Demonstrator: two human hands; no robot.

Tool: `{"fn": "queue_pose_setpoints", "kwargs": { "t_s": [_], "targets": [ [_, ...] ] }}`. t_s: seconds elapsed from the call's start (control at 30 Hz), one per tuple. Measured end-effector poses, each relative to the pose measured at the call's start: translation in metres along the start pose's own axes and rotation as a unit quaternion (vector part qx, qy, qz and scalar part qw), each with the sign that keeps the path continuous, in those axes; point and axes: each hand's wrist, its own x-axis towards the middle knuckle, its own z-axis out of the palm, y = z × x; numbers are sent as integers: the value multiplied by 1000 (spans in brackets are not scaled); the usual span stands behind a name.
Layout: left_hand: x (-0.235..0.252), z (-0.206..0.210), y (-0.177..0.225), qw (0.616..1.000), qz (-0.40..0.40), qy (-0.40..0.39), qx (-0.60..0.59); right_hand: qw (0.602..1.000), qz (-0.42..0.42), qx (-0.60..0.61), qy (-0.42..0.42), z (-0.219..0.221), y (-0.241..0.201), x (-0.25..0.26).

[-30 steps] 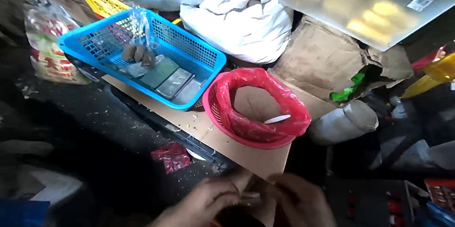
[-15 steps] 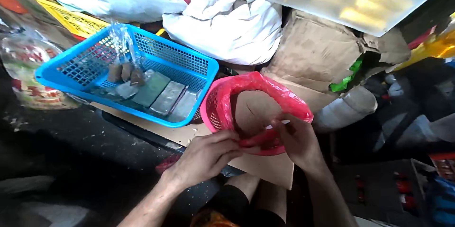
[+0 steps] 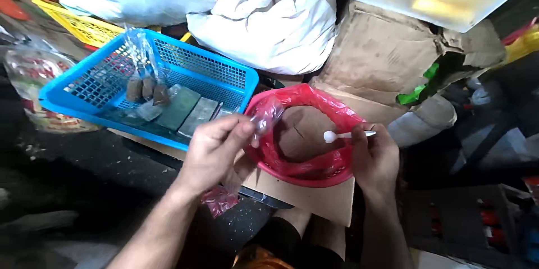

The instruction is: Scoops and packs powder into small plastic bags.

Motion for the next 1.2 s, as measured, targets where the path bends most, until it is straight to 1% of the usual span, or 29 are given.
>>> {"fn": "queue_pose_setpoints", "kwargs": {
  "t_s": [0.1,0.17,0.27,0.33,0.43,0.57,0.7,0.77,0.87,1.07,1.13,1.2],
  "targets": [
    [25,-7,0,998,-51,-25,-16,989,48,121,-70,15,0,2],
    [34,-8,-1,995,-90,-37,-27,976,87,176,-92,23,-6,4],
    [40,-5,-4,988,-134,-44,-65,958,149,231,-77,29,-11,9],
    [41,-1,-7,985,-148,-43,-79,948,177,252,-74,32,-11,11],
    [39,5,-10,982,-154,-57,-97,943,185,266,-69,32,-9,9],
    [43,10,-13,971,-172,-86,-140,923,181,339,-10,20,-9,15],
    [48,8,-12,970,-147,-115,-157,904,160,395,32,20,-12,13],
    [50,7,-13,969,-125,-130,-167,899,154,408,38,21,-11,13],
    [52,4,-12,972,-103,-160,-140,888,163,427,40,22,-11,13],
    [60,2,-13,968,-102,-186,-135,874,199,441,46,19,-12,17],
    [65,1,-16,970,-77,-204,-106,859,216,461,51,18,-13,19],
    [71,-1,-20,973,-25,-225,-50,844,230,482,56,14,-17,25]
  ]
}}
